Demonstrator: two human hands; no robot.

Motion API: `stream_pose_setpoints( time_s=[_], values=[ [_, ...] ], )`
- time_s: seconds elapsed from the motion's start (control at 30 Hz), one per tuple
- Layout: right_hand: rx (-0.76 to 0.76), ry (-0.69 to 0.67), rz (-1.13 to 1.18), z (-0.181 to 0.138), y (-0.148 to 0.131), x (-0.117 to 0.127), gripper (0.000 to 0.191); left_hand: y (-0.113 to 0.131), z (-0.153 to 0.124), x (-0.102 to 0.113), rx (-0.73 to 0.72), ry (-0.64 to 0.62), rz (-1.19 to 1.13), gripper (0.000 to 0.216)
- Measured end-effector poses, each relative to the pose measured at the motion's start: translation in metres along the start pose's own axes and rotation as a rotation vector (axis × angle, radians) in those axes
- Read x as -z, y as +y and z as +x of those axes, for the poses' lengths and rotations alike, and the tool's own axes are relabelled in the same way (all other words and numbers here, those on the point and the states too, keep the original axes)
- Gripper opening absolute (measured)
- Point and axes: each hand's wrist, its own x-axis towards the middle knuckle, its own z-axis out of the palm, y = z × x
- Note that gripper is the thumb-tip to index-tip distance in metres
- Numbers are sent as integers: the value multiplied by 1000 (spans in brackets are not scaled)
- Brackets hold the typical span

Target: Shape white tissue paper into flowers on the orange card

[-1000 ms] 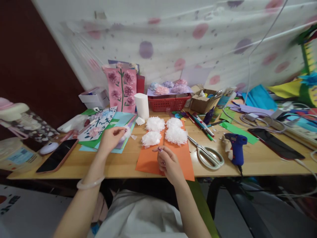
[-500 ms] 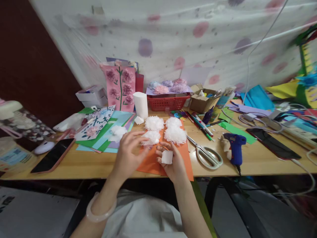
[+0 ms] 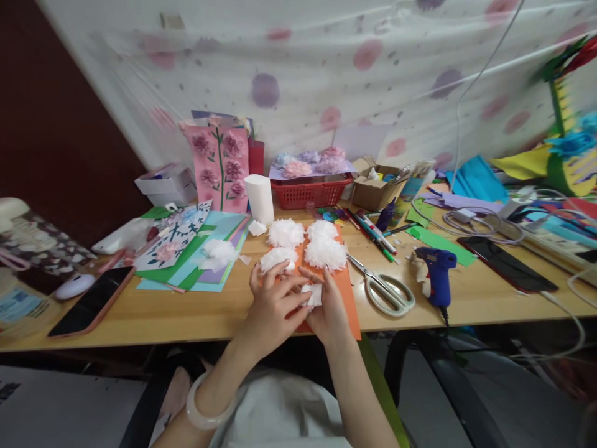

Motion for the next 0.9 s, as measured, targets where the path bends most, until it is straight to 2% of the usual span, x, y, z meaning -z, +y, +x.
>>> stream_pose_setpoints(
  time_s=[0.07,0.17,0.3,0.43,0.57,0.67,0.77,0.9],
  values=[
    [-22,62,22,-2,-2,-4,38,-3,-1,0,-23,25,-21,13],
    [-55,84,43,-4,-4,-7,40,-4,-1,0,16,30,-50,11],
    [-43,40,43,-3,-2,-4,34,-2,-2,0,109,-4,-117,13],
    [-35,-5,20,-1,-1,1,27,-2,-3,3,137,-19,-152,15],
    [-30,-79,27,-2,0,3,23,-10,-3,12,136,40,-120,15],
    [-31,-117,22,-3,0,2,26,-14,-3,18,121,31,-58,14],
    [-29,-96,16,-3,1,2,27,-13,-5,16,78,-32,-5,23],
    [-49,-40,47,-4,-1,-1,26,-10,-5,10,58,-47,-2,13]
  ],
)
